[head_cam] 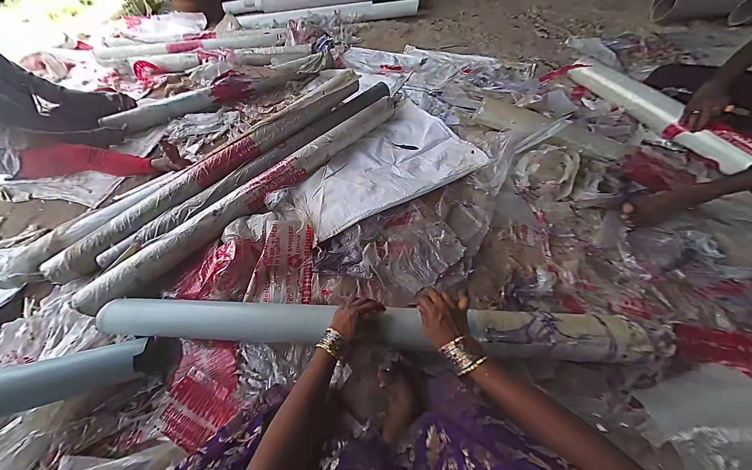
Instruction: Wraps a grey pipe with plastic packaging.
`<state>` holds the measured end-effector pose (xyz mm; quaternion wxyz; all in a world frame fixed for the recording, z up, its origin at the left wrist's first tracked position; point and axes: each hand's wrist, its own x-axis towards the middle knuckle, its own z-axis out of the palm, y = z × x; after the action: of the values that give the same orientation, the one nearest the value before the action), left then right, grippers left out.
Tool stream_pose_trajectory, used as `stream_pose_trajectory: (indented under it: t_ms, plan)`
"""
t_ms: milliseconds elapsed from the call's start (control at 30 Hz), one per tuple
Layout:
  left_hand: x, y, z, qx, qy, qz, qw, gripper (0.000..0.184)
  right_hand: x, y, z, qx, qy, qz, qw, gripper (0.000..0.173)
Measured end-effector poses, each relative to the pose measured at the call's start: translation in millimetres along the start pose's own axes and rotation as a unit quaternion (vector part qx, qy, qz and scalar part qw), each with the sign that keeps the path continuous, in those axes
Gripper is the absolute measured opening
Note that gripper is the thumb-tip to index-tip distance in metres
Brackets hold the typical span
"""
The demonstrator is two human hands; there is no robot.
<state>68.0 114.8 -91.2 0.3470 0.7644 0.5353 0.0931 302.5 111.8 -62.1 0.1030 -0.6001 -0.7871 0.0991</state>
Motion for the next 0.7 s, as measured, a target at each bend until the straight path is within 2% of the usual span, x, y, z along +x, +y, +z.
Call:
stream_pose_trajectory:
  t_ms: [100,133,233,367,467,567,700]
  plan:
    - [-2,-4,7,0.013,0.0,0.088,0.996,0.037,-6,28,6,0.001,-0.056,0.08,0.995,0.026]
    - [-2,-3,8,0.005,0.004,0.103,0.995,0.034,-10,37,14,0.005,-0.053,0.083,0.995,0.028]
    - [7,4,8,-0.045,0.03,0.143,0.988,0.016,-17,55,31,0.026,0.03,0.063,0.997,0.028]
    - [16,10,-5,-0.057,-0.024,0.151,0.987,0.012,-18,55,31,0.03,0.023,0.064,0.997,0.029]
    - [23,12,-10,-0.025,-0.075,0.135,0.988,0.015,-18,56,31,0.031,0.011,0.068,0.997,0.032]
    - [22,15,-4,0.049,-0.059,0.117,0.99,0.02,-19,58,36,0.024,0.052,0.056,0.997,0.03]
    - [21,37,-5,0.124,-0.067,-0.014,0.99,0.03,-19,55,36,0.021,0.066,0.052,0.996,0.029]
